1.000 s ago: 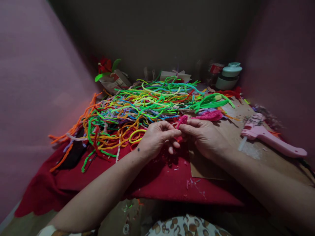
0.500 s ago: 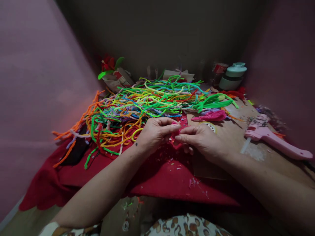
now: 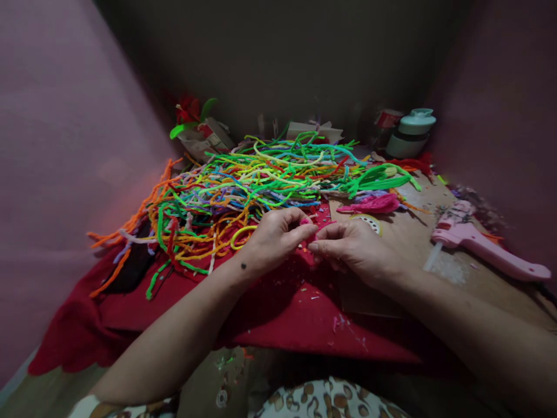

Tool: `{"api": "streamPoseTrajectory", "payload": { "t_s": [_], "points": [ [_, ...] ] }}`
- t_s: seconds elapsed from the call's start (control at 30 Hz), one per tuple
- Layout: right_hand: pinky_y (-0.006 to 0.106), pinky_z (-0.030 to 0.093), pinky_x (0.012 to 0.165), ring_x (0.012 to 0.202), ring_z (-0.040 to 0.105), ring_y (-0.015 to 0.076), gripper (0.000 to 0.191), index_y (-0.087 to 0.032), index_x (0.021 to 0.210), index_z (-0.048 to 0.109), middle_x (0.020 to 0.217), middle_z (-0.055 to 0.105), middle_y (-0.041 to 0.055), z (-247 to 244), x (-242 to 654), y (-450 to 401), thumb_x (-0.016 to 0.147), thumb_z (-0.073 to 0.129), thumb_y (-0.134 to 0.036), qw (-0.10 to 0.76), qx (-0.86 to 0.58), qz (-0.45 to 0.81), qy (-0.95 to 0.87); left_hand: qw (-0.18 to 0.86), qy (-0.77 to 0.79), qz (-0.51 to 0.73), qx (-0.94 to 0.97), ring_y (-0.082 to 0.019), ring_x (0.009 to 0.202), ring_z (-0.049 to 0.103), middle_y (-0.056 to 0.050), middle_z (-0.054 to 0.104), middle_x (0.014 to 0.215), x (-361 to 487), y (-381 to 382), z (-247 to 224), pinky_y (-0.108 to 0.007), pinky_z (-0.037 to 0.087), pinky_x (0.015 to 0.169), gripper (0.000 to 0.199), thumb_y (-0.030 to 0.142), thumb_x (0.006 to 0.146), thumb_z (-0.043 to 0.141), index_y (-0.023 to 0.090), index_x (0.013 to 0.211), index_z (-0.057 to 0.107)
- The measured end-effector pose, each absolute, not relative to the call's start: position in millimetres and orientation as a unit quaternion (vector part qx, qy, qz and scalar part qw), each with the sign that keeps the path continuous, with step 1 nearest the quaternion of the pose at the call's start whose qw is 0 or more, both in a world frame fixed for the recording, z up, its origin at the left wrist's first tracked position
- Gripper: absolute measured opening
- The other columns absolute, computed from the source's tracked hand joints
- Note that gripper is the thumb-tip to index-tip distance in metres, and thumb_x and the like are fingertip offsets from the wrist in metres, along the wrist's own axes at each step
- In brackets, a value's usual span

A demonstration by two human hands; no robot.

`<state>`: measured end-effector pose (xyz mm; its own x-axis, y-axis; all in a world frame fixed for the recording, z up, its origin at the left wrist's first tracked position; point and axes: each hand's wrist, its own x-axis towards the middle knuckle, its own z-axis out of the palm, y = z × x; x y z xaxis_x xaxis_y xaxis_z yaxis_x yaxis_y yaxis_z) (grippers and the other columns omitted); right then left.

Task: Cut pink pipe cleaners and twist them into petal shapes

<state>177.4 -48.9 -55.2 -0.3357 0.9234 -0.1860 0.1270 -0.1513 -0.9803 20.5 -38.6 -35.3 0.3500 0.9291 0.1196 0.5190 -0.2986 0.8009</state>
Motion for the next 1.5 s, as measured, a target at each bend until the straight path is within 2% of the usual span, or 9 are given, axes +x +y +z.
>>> {"api": "streamPoseTrajectory", "payload": {
  "t_s": [0.07, 0.27, 0.5, 0.63, 0.8, 0.87, 0.97, 1.13, 1.5],
  "points": [
    [0.018, 0.023, 0.033, 0.033, 0.037, 0.0047, 0.018, -0.015, 0.052, 0.063, 0.039, 0.048, -0.0039, -55.4, 177.3, -48.8, 0.067, 0.066, -0.024, 0.336, -0.472, 0.591, -0.562, 0.383, 0.49, 0.273, 0.733, -0.007, 0.049, 0.041, 0.003, 0.052, 0.055, 18.4, -37.3, -32.3, -0.018, 0.03, 0.047, 0.02, 0.029, 0.079, 0.053, 0.013, 0.069, 0.059],
    [0.019, 0.022, 0.034, 0.034, 0.036, 0.0044, 0.019, -0.014, 0.052, 0.062, 0.038, 0.048, -0.0036, -55.0, 176.6, -49.1, 0.068, 0.064, -0.023, 0.32, -0.463, 0.596, -0.572, 0.344, 0.487, 0.271, 0.756, -0.005, 0.045, 0.035, 0.006, 0.045, 0.05, 16.3, -37.8, -29.7, -0.016, 0.025, 0.043, 0.013, 0.025, 0.073, 0.059, 0.014, 0.067, 0.059],
    [0.019, 0.02, 0.035, 0.035, 0.034, 0.0036, 0.016, -0.013, 0.055, 0.061, 0.041, 0.049, -0.0046, -54.6, 176.5, -48.4, 0.067, 0.064, -0.023, 0.363, -0.446, 0.611, -0.543, 0.562, 0.478, 0.294, 0.608, -0.005, 0.037, 0.038, 0.003, 0.053, 0.05, 15.3, -36.1, -32.8, -0.017, 0.027, 0.037, 0.023, 0.036, 0.073, 0.062, 0.013, 0.075, 0.062],
    [0.019, 0.019, 0.034, 0.034, 0.034, 0.0036, 0.019, -0.014, 0.055, 0.059, 0.039, 0.047, -0.0054, -60.0, 176.4, -48.2, 0.07, 0.063, -0.025, 0.365, -0.453, 0.605, -0.543, 0.514, 0.506, 0.346, 0.6, -0.005, 0.036, 0.038, 0.004, 0.05, 0.045, 21.7, -41.3, -37.1, -0.018, 0.029, 0.037, 0.018, 0.031, 0.072, 0.063, 0.013, 0.069, 0.062],
    [0.019, 0.018, 0.032, 0.033, 0.034, 0.0031, 0.018, -0.014, 0.055, 0.057, 0.045, 0.055, -0.0027, -66.3, 176.4, -48.2, 0.067, 0.064, -0.026, 0.369, -0.445, 0.63, -0.518, 0.296, 0.448, 0.443, 0.718, -0.008, 0.056, 0.052, -0.001, 0.06, 0.061, 29.0, -48.3, -44.5, -0.019, 0.04, 0.054, 0.01, 0.019, 0.071, 0.062, 0.014, 0.063, 0.066],
    [0.019, 0.018, 0.031, 0.032, 0.033, 0.0032, 0.019, -0.014, 0.055, 0.057, 0.046, 0.056, -0.0019, -66.0, 176.4, -48.0, 0.066, 0.065, -0.027, 0.372, -0.449, 0.634, -0.508, 0.319, 0.455, 0.443, 0.704, -0.007, 0.052, 0.049, 0.0, 0.058, 0.057, 28.9, -47.6, -44.5, -0.019, 0.038, 0.049, 0.011, 0.021, 0.073, 0.062, 0.014, 0.065, 0.066],
    [0.019, 0.017, 0.031, 0.031, 0.032, 0.0033, 0.02, -0.014, 0.051, 0.056, 0.042, 0.052, -0.0026, -63.6, 176.4, -47.4, 0.065, 0.065, -0.026, 0.374, -0.459, 0.628, -0.505, 0.458, 0.485, 0.4, 0.629, -0.005, 0.039, 0.039, 0.004, 0.05, 0.048, 25.7, -43.3, -40.8, -0.017, 0.03, 0.037, 0.014, 0.028, 0.075, 0.062, 0.015, 0.078, 0.067],
    [0.019, 0.018, 0.031, 0.031, 0.033, 0.003, 0.021, -0.013, 0.053, 0.058, 0.046, 0.056, -0.0011, -59.6, 177.7, -47.1, 0.063, 0.067, -0.03, 0.366, -0.438, 0.643, -0.511, 0.575, 0.437, 0.321, 0.612, -0.003, 0.036, 0.038, 0.004, 0.051, 0.05, 18.6, -37.6, -35.2, -0.014, 0.029, 0.035, 0.017, 0.031, 0.076, 0.062, 0.014, 0.081, 0.063],
    [0.018, 0.02, 0.033, 0.033, 0.035, 0.0029, 0.014, -0.013, 0.059, 0.062, 0.046, 0.056, -0.0023, -61.2, 177.3, -51.4, 0.067, 0.064, -0.024, 0.35, -0.432, 0.638, -0.533, 0.458, 0.464, 0.328, 0.684, -0.003, 0.037, 0.039, 0.006, 0.048, 0.045, 21.6, -41.0, -34.5, -0.014, 0.028, 0.035, 0.015, 0.025, 0.075, 0.061, 0.013, 0.067, 0.062]
  ]
}}
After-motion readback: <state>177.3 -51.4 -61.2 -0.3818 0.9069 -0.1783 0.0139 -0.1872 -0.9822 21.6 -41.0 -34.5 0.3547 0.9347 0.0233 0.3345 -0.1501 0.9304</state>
